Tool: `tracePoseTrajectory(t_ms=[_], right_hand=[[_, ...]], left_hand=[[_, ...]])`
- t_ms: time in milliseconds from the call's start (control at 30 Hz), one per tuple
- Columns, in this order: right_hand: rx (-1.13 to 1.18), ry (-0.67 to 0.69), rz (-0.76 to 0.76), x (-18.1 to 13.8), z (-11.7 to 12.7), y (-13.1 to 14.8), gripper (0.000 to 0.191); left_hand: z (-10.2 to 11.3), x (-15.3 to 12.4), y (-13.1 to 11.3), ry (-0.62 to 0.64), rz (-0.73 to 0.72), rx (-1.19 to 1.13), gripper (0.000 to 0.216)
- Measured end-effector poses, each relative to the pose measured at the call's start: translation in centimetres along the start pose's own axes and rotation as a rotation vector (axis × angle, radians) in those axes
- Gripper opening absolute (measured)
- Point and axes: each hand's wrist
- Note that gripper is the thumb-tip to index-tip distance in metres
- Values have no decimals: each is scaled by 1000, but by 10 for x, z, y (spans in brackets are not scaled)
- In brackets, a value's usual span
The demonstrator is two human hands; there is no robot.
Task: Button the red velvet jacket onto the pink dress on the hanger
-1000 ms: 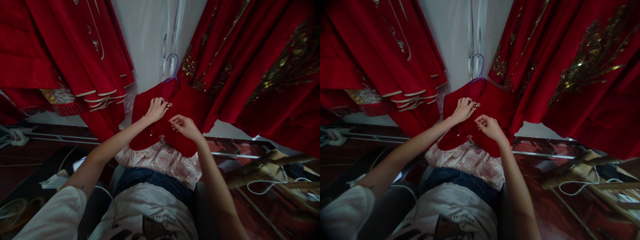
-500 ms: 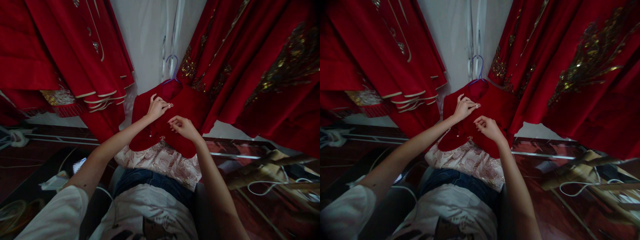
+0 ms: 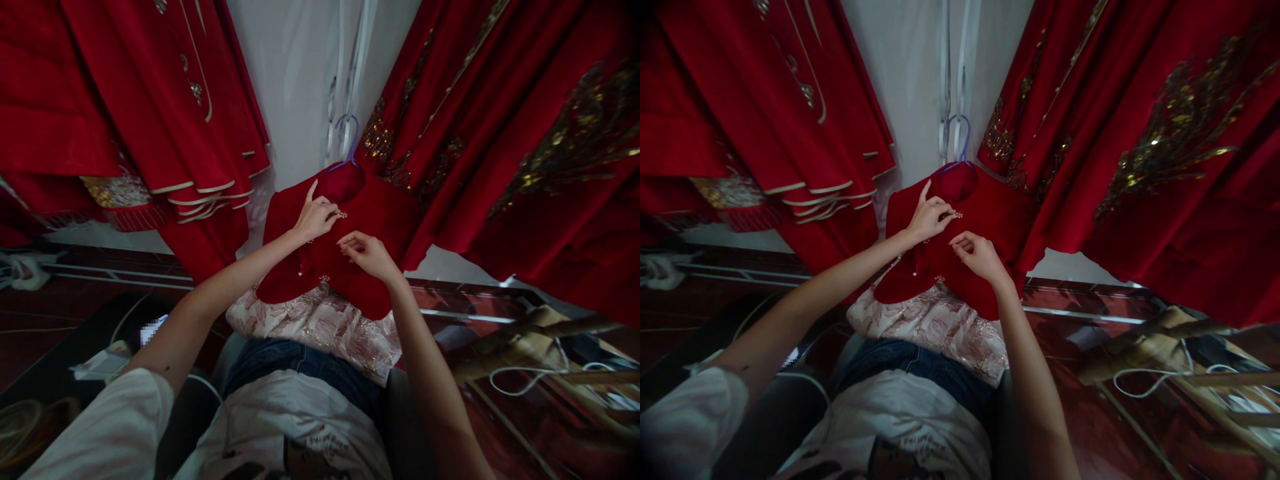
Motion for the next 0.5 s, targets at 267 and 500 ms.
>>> tracePoseTrajectory(t_ms=[267,500], right_hand=[[60,-374,117,65,-18,12,44],[-214,-599,-106,96,-51,9,92]], left_hand=[[11,11,-5,172,-192,130,33],[8,16,17,452,53,379,32]])
Point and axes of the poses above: each hand's wrist, its own x-axis towards the middle knuckle, its own z-axis out of the back of the hand, y = z × x, and after that the axes turned 13 degrees about -y, right-handed
